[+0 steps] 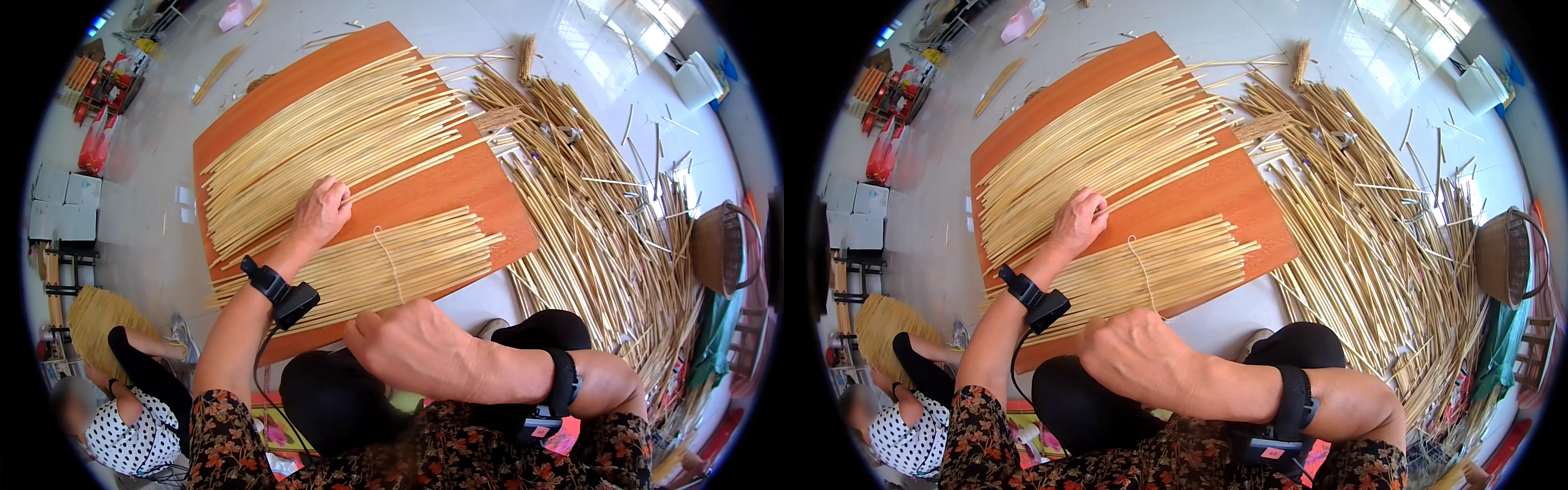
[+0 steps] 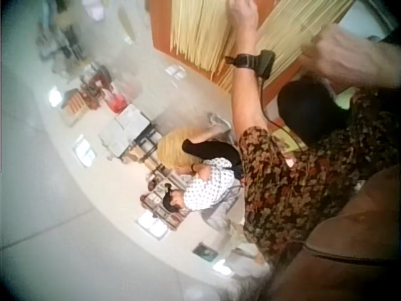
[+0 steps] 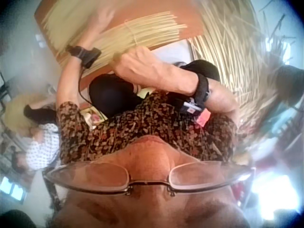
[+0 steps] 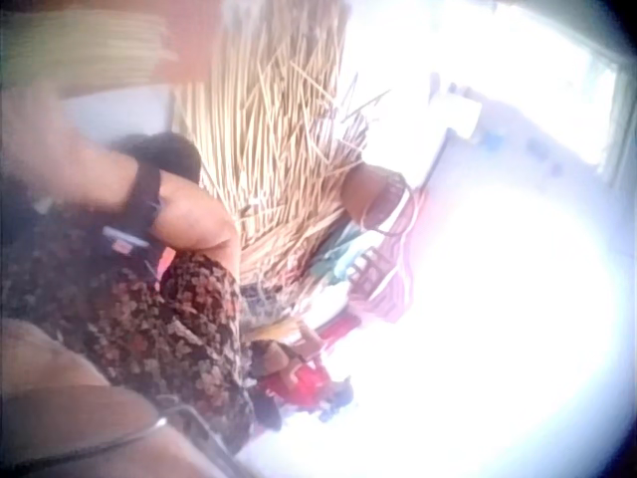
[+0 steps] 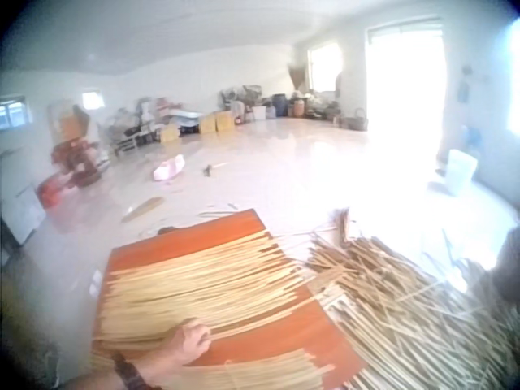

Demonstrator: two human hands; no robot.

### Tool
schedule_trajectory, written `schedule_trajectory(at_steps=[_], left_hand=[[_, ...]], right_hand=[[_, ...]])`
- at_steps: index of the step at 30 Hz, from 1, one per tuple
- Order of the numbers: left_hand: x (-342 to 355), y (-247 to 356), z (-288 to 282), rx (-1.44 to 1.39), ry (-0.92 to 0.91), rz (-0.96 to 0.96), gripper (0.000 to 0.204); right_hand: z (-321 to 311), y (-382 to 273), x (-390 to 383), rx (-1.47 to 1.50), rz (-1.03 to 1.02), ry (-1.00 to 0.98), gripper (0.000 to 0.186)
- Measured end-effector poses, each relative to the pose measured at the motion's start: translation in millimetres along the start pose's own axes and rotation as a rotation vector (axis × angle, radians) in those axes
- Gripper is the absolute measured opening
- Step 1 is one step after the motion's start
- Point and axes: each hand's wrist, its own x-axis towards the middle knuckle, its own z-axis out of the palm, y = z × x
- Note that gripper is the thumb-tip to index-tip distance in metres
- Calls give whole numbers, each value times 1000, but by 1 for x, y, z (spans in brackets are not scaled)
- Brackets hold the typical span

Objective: The person weaves bamboo strips by hand over a wooden board, tying them together with thin white thread.

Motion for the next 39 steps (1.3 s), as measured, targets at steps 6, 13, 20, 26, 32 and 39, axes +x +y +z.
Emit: schedule_trajectory(at_steps=[6, 13, 20, 26, 32, 39], left_hand=[[-4, -5, 1, 68, 16, 137, 11], [0, 3, -71, -119, 125, 168, 13], [-40, 44, -172, -908, -113, -398, 16], [-97, 64, -181, -1217, -145, -512, 12], [-134, 86, -186, -1411, -229, -571, 12], [-159, 93, -181, -1441, -343, -584, 14]], right_hand=[[-1, 2, 7, 42, 79, 80, 6], [1, 1, 4, 51, 320, -48, 48], [-24, 1, 0, 211, 274, -17, 61], [-35, -10, 1, 682, 610, -27, 45], [-13, 11, 9, 1584, 665, 470, 25], [2, 8, 16, 1879, 487, 653, 18]])
